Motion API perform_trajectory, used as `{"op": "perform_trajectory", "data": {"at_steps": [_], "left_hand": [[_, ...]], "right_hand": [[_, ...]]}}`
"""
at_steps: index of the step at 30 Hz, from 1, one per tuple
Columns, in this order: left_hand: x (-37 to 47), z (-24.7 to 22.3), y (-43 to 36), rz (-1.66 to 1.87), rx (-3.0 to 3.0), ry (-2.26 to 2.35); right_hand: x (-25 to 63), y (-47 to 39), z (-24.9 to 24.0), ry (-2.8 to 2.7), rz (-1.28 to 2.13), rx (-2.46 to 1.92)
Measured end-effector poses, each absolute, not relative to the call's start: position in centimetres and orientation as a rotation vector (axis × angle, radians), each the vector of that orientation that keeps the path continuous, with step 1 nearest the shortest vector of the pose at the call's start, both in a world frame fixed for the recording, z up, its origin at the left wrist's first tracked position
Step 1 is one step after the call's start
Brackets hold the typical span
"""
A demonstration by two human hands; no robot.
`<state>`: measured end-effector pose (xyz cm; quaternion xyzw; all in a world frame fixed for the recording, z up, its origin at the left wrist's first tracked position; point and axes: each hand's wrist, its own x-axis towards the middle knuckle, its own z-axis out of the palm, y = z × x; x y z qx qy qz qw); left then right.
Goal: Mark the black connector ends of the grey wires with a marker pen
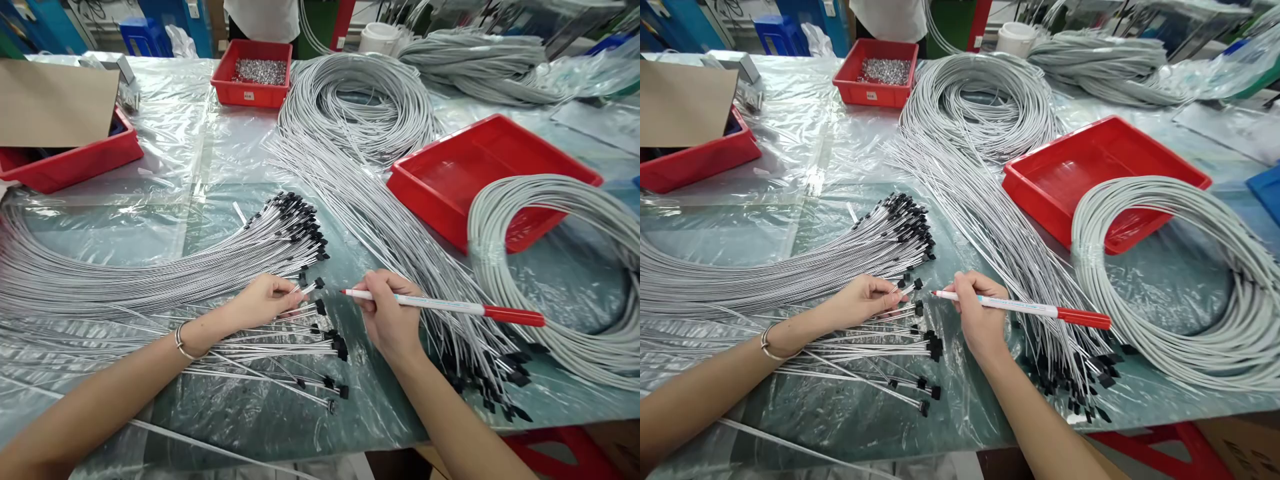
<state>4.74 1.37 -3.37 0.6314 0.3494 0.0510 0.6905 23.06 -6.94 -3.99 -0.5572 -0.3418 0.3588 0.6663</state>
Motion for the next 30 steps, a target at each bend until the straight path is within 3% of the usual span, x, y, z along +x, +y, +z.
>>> {"op": "perform_trajectory", "data": {"at_steps": [30], "left_hand": [[5.2, -2.7, 0.7, 0.272, 1.479, 0.872]], "right_hand": [[23.0, -7.1, -4.3, -0.822, 0.804, -1.326]]}}
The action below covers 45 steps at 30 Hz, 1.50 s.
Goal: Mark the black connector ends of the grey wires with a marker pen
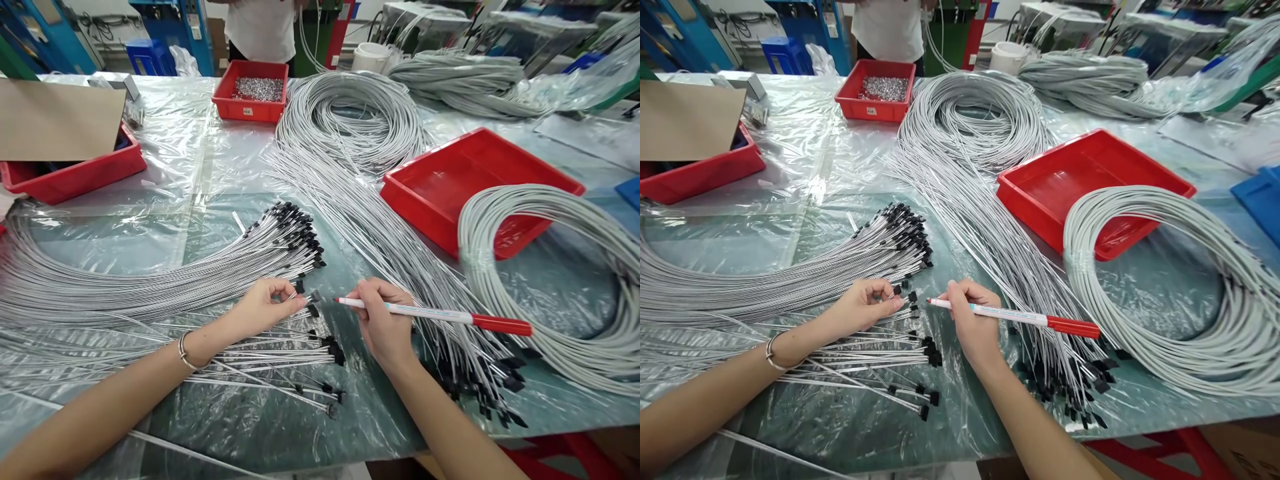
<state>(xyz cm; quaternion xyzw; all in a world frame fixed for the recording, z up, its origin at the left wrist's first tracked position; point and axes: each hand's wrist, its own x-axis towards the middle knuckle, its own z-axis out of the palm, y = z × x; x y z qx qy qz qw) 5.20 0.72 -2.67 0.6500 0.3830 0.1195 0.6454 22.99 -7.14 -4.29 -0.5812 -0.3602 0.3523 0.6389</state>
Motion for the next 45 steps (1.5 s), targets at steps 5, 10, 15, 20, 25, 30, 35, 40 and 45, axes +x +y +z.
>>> {"op": "perform_trajectory", "data": {"at_steps": [5, 10, 15, 20, 25, 30, 35, 40, 45], "left_hand": [[5.0, -2.3, 0.3, 0.202, 1.624, 0.891], [5.0, -2.8, 0.9, 0.213, 1.581, 0.871], [4.9, -2.9, 1.4, 0.142, 1.553, 0.845], [4.9, -3.1, 1.5, 0.137, 1.537, 0.81], [4.9, -3.9, 1.6, 0.139, 1.521, 0.772], [4.9, -3.7, 1.7, 0.122, 1.497, 0.783], [4.8, -2.5, 1.9, 0.054, 1.44, 0.803], [4.6, -2.6, 2.1, 0.053, 1.445, 0.784], [4.5, -3.8, 2.0, 0.049, 1.563, 0.81]], "right_hand": [[22.9, -7.1, -4.1, -0.82, 0.821, -1.315], [22.8, -6.9, -4.0, -0.813, 0.899, -1.301], [22.4, -6.5, -3.2, -0.773, 1.07, -1.179], [21.9, -6.7, -2.3, -0.79, 1.217, -1.05], [21.7, -7.0, -2.1, -0.845, 1.224, -1.042], [21.8, -7.0, -2.3, -0.928, 1.199, -1.036], [21.8, -7.4, -2.4, -0.979, 1.193, -0.991], [22.0, -7.4, -2.9, -1.011, 1.159, -1.043], [21.8, -7.3, -3.5, -1.023, 0.88, -1.322]]}}
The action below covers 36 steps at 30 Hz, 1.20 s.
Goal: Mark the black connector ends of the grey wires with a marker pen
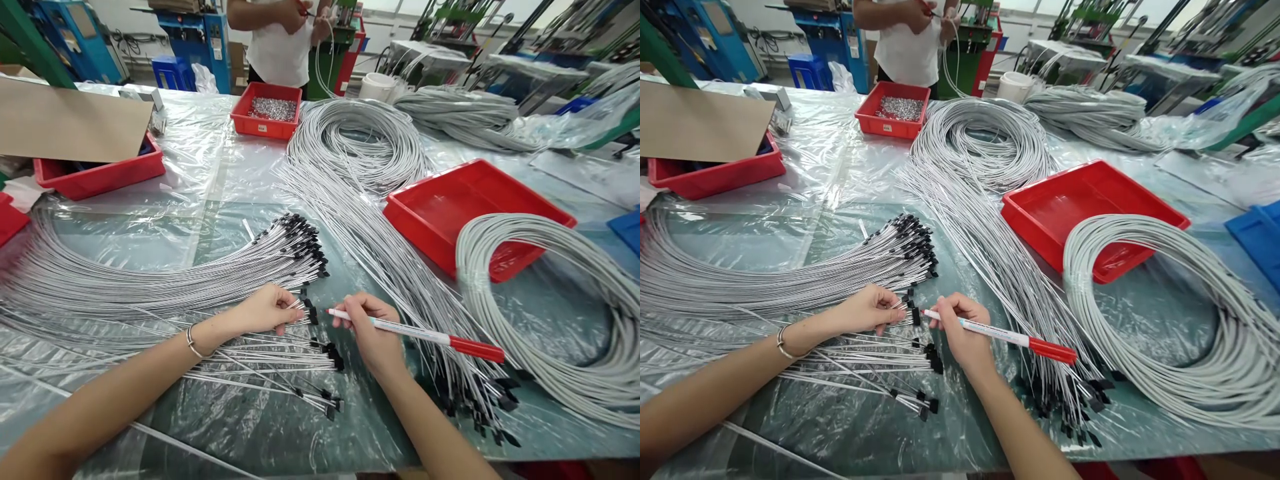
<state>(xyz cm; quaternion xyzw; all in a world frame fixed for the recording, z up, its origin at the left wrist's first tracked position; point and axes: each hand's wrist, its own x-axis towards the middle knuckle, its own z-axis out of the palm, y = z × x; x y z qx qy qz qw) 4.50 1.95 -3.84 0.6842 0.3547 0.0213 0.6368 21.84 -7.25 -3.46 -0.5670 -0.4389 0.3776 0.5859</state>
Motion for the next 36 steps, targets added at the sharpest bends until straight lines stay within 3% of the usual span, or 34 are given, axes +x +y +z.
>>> {"op": "perform_trajectory", "data": {"at_steps": [4, 21, 36], "left_hand": [[4.6, -3.7, 1.7, -0.013, 1.706, 0.829], [5.0, -2.9, 1.6, -0.004, 1.895, 0.881], [5.0, -2.9, 1.7, -0.022, 1.92, 0.842]], "right_hand": [[21.3, -7.1, -3.9, -1.206, 0.724, -1.473], [20.7, -6.5, -5.2, -1.392, 0.61, -1.623], [21.0, -6.6, -5.3, -1.383, 0.655, -1.636]]}}
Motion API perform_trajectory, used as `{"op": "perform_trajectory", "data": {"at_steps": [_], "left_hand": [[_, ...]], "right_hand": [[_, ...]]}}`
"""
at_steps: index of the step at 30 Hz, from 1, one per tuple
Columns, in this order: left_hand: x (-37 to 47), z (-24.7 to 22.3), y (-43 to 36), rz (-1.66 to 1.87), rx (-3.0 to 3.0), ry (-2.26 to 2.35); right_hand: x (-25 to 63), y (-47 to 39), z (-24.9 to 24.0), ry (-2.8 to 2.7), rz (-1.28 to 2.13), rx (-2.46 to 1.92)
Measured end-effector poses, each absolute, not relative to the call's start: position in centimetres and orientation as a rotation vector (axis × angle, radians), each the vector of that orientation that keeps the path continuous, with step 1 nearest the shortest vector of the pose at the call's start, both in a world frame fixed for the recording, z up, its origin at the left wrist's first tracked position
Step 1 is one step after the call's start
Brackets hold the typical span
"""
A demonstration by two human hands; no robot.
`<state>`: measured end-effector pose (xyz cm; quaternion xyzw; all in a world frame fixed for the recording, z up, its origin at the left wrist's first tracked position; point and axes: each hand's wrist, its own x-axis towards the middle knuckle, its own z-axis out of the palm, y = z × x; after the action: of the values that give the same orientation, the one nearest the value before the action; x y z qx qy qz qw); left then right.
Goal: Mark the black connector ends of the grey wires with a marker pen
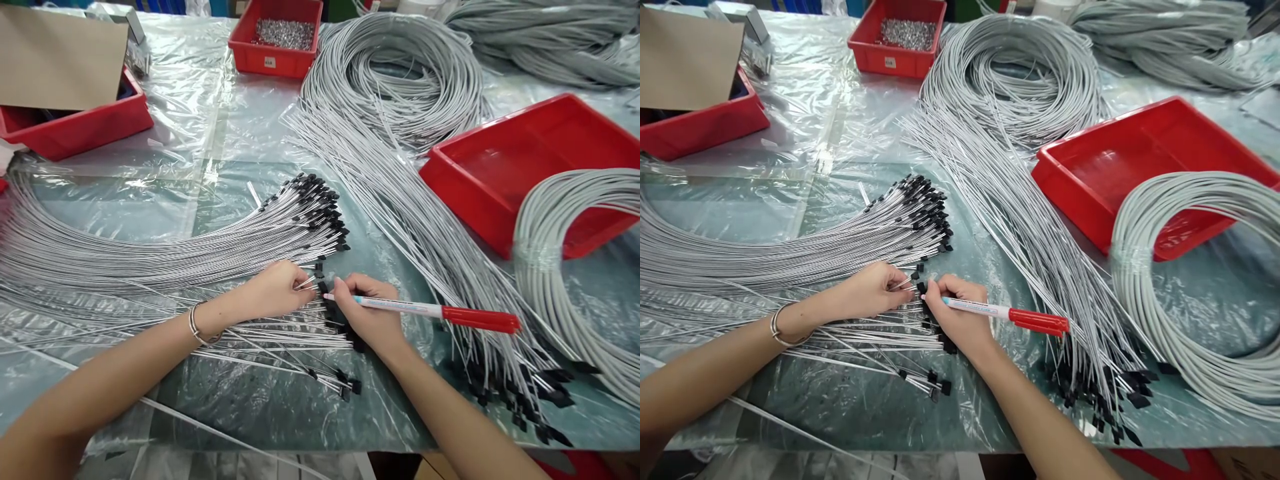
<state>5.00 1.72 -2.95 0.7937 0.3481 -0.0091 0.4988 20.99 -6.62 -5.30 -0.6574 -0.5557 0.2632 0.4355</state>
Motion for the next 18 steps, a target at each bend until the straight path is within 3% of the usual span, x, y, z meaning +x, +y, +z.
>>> {"op": "perform_trajectory", "data": {"at_steps": [18], "left_hand": [[5.15, -2.47, 1.49, -0.133, 1.839, 0.886]], "right_hand": [[20.8, -6.27, -4.99, -1.345, 0.617, -1.611]]}}
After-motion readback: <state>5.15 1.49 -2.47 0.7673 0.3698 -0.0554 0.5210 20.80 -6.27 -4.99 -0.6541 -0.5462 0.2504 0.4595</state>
